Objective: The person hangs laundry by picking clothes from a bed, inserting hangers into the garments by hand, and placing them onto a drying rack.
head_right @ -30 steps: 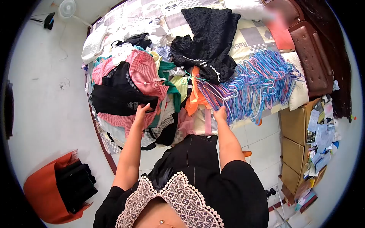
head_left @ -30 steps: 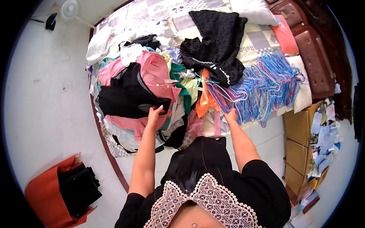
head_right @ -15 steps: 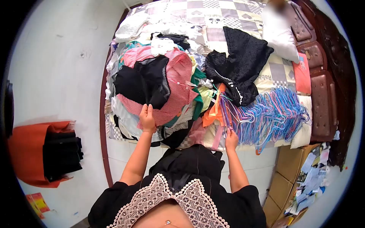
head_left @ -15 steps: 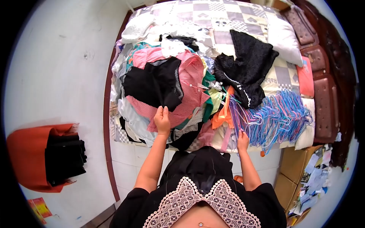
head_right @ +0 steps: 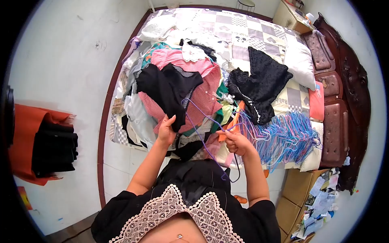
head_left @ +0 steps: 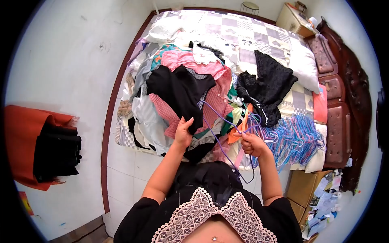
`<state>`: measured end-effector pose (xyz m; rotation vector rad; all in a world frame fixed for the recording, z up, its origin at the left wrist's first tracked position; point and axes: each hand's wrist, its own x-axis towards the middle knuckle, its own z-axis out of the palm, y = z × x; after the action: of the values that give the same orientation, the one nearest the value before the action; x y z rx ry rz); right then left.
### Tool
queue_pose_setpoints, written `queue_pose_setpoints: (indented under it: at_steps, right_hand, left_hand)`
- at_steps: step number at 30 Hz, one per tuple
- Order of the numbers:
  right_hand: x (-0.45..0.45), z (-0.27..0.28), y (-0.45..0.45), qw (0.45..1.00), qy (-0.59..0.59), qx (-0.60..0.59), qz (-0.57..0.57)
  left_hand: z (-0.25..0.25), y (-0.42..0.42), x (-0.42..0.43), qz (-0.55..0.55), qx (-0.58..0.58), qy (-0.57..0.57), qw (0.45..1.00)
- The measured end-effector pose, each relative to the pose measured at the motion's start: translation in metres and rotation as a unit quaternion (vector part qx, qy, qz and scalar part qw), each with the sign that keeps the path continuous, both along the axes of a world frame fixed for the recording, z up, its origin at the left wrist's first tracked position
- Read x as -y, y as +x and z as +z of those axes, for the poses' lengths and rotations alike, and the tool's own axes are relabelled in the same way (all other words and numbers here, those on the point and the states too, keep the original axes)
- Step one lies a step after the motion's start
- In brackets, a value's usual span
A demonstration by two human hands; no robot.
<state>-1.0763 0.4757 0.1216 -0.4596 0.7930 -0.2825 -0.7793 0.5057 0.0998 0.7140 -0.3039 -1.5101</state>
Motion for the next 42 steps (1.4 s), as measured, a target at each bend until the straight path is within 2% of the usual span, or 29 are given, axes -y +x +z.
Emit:
queue_pose_setpoints:
  at_steps: [5, 7, 12, 14, 15, 16, 18, 26, 32, 34, 36, 38, 39, 41, 42]
  right_hand:
    - [0.009, -0.022, 0.018, 0.996, 0.078, 0.046, 0.024]
    - [0.014, -0.037, 0.032, 0.986, 0.142, 0.083, 0.037]
    - [0.015, -0.058, 0.057, 0.977, 0.195, 0.071, 0.052]
    - [0.017, -0.076, 0.057, 0.962, 0.248, 0.109, -0.024]
    - [0.018, -0.081, 0.056, 0.946, 0.274, 0.166, -0.057]
    - [0.017, -0.085, 0.052, 0.946, 0.272, 0.167, -0.056]
    - [0.013, -0.084, 0.05, 0.907, 0.302, 0.264, -0.126]
    - [-0.026, -0.059, 0.028, 0.924, 0.226, 0.307, -0.019]
    - [-0.032, -0.072, 0.031, 0.948, 0.197, 0.248, 0.023]
    - [-0.025, -0.083, 0.043, 0.94, 0.223, 0.258, 0.033]
    - [-0.012, -0.092, 0.053, 0.943, 0.24, 0.232, 0.004]
    - [0.002, -0.099, 0.062, 0.919, 0.262, 0.275, -0.108]
    - [0.01, -0.103, 0.067, 0.919, 0.261, 0.276, -0.108]
    - [0.026, -0.105, 0.078, 0.868, 0.262, 0.348, -0.237]
    - [0.034, -0.102, 0.084, 0.868, 0.262, 0.348, -0.238]
  left_hand:
    - [-0.003, 0.019, -0.01, 0.0, 0.053, -0.015, 0.998]
    - [-0.003, 0.024, -0.016, -0.022, 0.071, -0.009, 0.997]
    - [-0.002, 0.04, -0.028, -0.001, 0.058, -0.035, 0.998]
    - [0.006, 0.047, -0.032, 0.008, 0.046, -0.05, 0.998]
    - [0.009, 0.05, -0.034, 0.021, 0.033, -0.046, 0.998]
    - [0.012, 0.054, -0.035, 0.035, 0.022, -0.042, 0.998]
    - [0.018, 0.06, -0.036, 0.042, 0.022, -0.051, 0.998]
    - [0.023, 0.079, -0.028, 0.035, 0.024, -0.069, 0.997]
    - [0.027, 0.07, -0.023, -0.01, 0.036, -0.071, 0.997]
    - [0.032, 0.063, -0.027, -0.037, 0.091, -0.066, 0.993]
    - [0.038, 0.057, -0.033, -0.061, 0.094, -0.059, 0.992]
    - [0.04, 0.051, -0.041, -0.08, 0.097, -0.052, 0.991]
    - [0.041, 0.049, -0.045, -0.082, 0.105, -0.051, 0.99]
    - [0.035, 0.048, -0.053, -0.086, 0.12, -0.058, 0.987]
    - [0.032, 0.047, -0.057, -0.087, 0.12, -0.059, 0.987]
